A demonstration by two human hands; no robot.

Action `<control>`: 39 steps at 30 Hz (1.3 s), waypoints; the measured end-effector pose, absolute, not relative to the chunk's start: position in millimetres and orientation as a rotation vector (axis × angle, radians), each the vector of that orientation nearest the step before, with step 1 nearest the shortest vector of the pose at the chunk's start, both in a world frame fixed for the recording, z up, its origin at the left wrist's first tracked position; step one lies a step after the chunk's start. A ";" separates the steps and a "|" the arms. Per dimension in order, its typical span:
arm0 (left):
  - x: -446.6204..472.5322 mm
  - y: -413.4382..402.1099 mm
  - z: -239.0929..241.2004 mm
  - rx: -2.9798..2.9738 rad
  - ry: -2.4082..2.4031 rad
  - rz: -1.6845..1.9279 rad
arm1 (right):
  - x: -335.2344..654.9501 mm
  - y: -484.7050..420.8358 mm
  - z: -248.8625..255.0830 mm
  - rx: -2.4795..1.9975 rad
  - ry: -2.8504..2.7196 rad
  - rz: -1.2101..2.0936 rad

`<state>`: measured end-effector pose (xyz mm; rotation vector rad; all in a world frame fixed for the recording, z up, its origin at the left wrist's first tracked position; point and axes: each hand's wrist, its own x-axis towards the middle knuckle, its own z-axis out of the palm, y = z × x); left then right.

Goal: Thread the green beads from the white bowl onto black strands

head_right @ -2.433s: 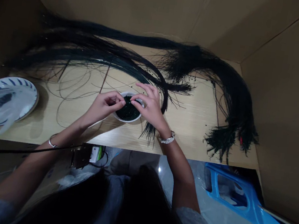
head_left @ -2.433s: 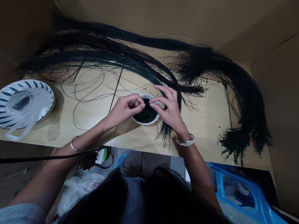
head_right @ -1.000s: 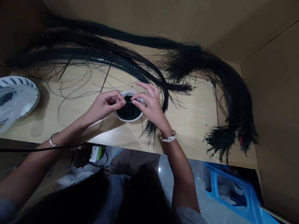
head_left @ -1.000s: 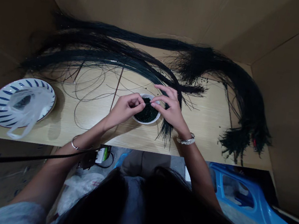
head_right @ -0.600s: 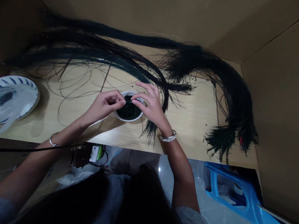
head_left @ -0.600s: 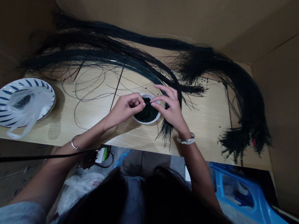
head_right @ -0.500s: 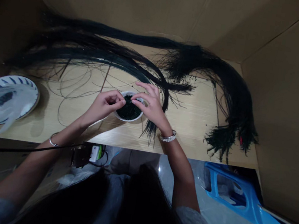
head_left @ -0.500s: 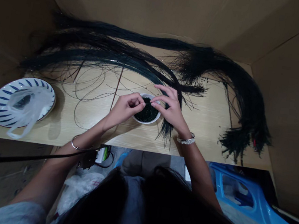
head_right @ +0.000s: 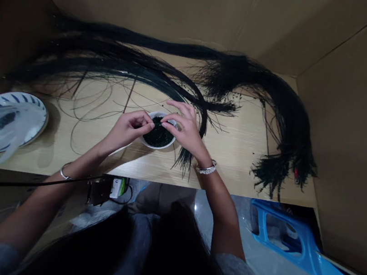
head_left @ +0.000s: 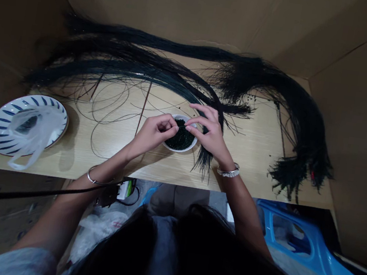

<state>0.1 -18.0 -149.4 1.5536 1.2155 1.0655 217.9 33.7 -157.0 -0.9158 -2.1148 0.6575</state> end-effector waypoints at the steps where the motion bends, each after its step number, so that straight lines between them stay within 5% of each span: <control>1: 0.2 -18.0 -149.4 1.555 1.214 1.067 | 218.0 33.6 -156.7 -0.919 -2.117 0.658; 39: 3.9 -19.6 -148.1 1.499 1.165 1.087 | 214.2 33.6 -163.3 -0.874 -1.986 1.037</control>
